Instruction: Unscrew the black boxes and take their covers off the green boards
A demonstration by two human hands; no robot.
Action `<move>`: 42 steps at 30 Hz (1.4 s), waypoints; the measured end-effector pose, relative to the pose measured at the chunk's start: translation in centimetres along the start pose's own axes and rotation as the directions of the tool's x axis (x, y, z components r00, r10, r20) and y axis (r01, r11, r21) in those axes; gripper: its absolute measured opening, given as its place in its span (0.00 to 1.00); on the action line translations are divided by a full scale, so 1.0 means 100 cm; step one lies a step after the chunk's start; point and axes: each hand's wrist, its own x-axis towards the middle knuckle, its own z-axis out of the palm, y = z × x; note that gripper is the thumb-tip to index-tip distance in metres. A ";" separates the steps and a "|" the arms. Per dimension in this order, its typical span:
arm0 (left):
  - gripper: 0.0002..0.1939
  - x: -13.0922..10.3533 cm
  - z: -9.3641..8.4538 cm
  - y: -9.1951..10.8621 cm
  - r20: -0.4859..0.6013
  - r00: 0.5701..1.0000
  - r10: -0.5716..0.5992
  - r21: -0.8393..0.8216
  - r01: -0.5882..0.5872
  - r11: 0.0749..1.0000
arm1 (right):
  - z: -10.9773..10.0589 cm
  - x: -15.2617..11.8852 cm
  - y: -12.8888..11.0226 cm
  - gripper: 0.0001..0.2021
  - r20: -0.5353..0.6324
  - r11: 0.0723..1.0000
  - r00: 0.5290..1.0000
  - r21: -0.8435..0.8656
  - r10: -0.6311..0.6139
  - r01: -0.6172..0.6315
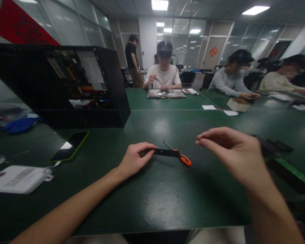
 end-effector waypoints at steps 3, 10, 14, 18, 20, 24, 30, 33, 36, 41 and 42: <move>0.08 -0.004 0.002 0.006 0.021 0.977 0.212 0.033 -0.212 0.977 | 0.046 -0.004 -0.008 0.21 0.296 0.993 0.955 0.115 -0.013 -0.022; 0.12 -0.009 0.002 0.013 0.013 0.827 0.562 0.055 -0.562 0.825 | 0.084 -0.040 -0.021 0.22 0.594 0.992 0.795 0.086 -0.125 0.092; 0.11 -0.010 0.003 0.017 0.057 0.811 0.582 0.048 -0.585 0.810 | 0.062 -0.055 -0.002 0.21 0.508 0.992 0.857 -0.037 -0.088 0.124; 0.11 -0.011 0.005 0.018 0.105 0.810 0.577 0.029 -0.582 0.812 | -0.005 -0.057 0.068 0.22 0.218 0.934 0.976 -0.353 0.022 0.057; 0.12 -0.011 0.005 0.017 0.111 0.814 0.571 0.025 -0.576 0.817 | -0.052 -0.058 0.116 0.25 0.054 0.830 0.998 -0.558 0.037 0.000; 0.13 -0.012 0.007 0.016 0.134 0.817 0.561 0.019 -0.568 0.823 | -0.130 -0.070 0.199 0.34 -0.184 0.609 0.974 -0.760 0.133 -0.227; 0.12 -0.012 0.008 0.015 0.154 0.819 0.553 0.022 -0.562 0.827 | -0.148 -0.084 0.234 0.36 -0.182 0.567 0.949 -0.766 0.258 -0.301; 0.12 -0.012 0.008 0.013 0.144 0.829 0.541 0.034 -0.550 0.835 | -0.139 -0.083 0.231 0.36 -0.203 0.561 0.939 -0.759 0.277 -0.330; 0.13 -0.012 0.007 0.012 0.136 0.834 0.534 0.030 -0.542 0.840 | -0.135 -0.081 0.230 0.35 -0.231 0.555 0.921 -0.743 0.313 -0.375; 0.12 -0.011 0.007 0.014 0.154 0.832 0.533 0.026 -0.542 0.840 | -0.138 -0.076 0.234 0.35 -0.351 0.502 0.825 -0.665 0.443 -0.553; 0.12 -0.011 0.007 0.015 0.160 0.830 0.534 0.027 -0.544 0.839 | -0.138 -0.076 0.235 0.35 -0.377 0.486 0.798 -0.644 0.470 -0.591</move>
